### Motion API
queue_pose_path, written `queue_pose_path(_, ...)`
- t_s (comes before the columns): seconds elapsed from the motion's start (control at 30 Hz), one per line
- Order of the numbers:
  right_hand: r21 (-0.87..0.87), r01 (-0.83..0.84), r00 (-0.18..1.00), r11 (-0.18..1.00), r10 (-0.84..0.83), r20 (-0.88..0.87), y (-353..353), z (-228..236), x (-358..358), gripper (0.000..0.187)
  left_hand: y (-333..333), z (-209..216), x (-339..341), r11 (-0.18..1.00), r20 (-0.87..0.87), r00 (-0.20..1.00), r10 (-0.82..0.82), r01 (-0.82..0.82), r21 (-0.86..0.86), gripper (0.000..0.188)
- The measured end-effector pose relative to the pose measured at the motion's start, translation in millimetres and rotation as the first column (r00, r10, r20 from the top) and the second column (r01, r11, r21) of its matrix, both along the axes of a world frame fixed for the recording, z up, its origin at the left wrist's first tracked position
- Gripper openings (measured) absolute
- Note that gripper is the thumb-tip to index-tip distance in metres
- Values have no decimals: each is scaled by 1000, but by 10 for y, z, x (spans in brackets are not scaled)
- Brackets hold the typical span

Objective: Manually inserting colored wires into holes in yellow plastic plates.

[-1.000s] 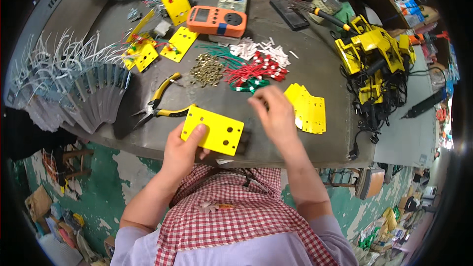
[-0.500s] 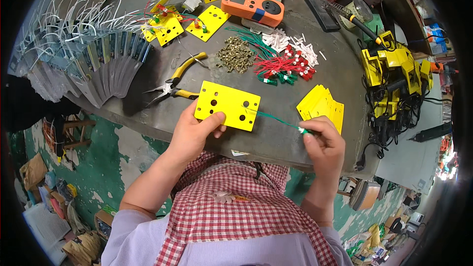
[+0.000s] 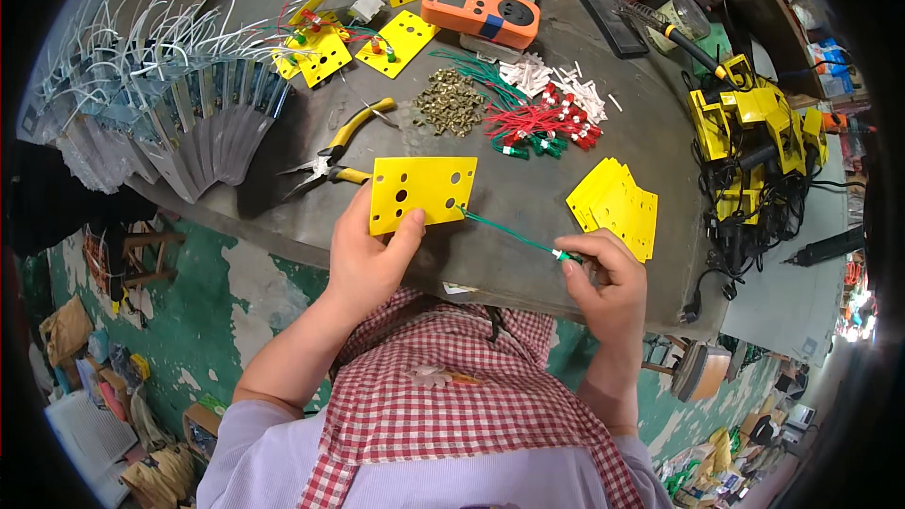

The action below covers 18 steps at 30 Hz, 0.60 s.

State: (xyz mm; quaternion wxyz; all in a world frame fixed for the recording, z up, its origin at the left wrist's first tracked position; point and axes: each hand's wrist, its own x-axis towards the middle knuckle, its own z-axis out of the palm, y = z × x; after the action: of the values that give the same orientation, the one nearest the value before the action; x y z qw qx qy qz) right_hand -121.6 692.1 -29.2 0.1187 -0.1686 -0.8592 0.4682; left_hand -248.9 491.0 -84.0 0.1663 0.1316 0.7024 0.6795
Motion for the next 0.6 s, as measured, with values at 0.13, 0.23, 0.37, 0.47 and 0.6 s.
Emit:
queue_pose_path(0.13,6,22,999,1000,-22,-49,-37,38,-44,21,16,67,-9,990,-316,945,-80,37,-140,23)
queue_pose_path(0.23,50,18,998,999,-15,-56,-84,83,-70,21,19,86,-4,981,-535,836,-123,21,-192,23)
queue_pose_path(0.37,119,1,999,993,5,-44,-112,101,-69,21,4,79,30,990,-383,922,-55,2,-138,23)
queue_pose_path(0.47,34,-2,999,999,0,38,-157,171,-54,20,-7,44,27,996,-243,970,2,-23,-84,24)
queue_pose_path(0.6,70,1,1000,998,-2,12,-134,160,-75,20,-15,84,-6,989,-441,896,-56,-12,-150,25)
